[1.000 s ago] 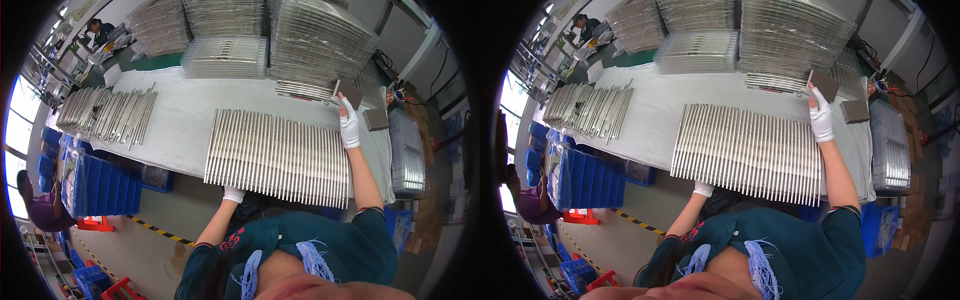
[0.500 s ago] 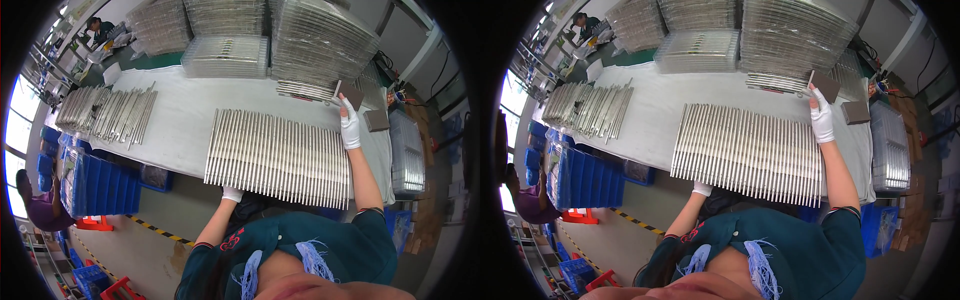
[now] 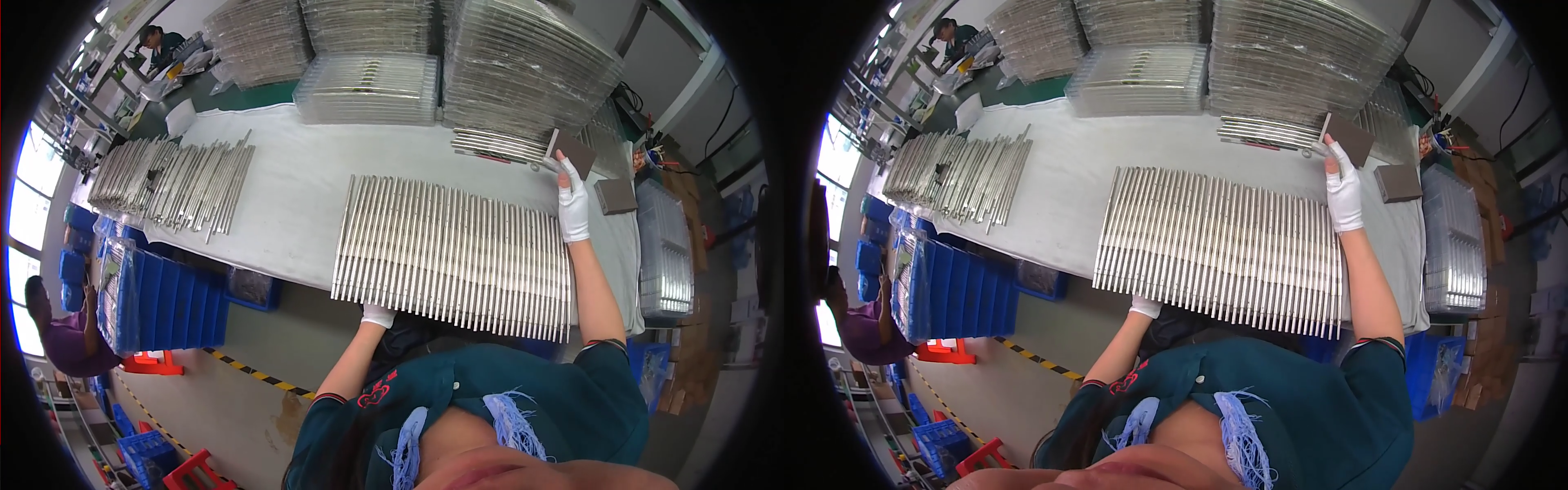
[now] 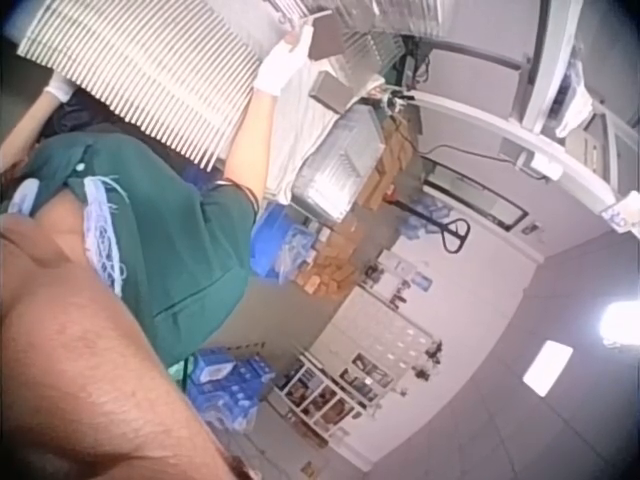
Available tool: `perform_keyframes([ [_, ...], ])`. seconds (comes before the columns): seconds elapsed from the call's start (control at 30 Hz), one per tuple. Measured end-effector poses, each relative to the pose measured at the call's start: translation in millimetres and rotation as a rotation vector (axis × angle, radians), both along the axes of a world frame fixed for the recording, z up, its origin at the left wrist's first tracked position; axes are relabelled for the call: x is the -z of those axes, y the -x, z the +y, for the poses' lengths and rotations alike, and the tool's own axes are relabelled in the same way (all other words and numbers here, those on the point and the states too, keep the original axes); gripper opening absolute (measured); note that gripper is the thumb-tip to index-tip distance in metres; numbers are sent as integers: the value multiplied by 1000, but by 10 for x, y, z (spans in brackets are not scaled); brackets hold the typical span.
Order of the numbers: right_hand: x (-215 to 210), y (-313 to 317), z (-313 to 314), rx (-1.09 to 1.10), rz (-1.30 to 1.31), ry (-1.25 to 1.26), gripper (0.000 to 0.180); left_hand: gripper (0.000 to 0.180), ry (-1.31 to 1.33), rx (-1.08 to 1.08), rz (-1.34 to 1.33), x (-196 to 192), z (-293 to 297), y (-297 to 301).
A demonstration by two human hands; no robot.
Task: Sorting and aligning a large quantity of thin metal rods on a factory workbench.
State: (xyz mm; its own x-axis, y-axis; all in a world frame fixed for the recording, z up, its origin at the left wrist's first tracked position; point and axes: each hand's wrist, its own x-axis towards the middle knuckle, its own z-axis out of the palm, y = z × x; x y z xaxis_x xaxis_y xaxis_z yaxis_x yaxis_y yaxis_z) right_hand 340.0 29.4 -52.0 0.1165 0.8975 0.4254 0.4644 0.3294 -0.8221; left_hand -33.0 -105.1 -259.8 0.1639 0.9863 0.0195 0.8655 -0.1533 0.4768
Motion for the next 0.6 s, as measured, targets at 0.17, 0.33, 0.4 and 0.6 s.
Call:
perform_keyframes([
  [0.17, -19, 27, -2, 8, 20, 12, 51, 50, -316, -39, 13, 48, 13, -42],
  [0.33, 5, 20, 21, 16, 31, 18, 52, 52, -312, -18, 101, 4, 20, -30],
  [0.4, 17, 8, 35, 24, 38, 27, 52, 54, -129, 1, 152, -80, 28, -30],
  [0.6, 87, -58, 95, -50, -2, 127, 53, 57, 18, -3, 93, -176, -4, -33],
])
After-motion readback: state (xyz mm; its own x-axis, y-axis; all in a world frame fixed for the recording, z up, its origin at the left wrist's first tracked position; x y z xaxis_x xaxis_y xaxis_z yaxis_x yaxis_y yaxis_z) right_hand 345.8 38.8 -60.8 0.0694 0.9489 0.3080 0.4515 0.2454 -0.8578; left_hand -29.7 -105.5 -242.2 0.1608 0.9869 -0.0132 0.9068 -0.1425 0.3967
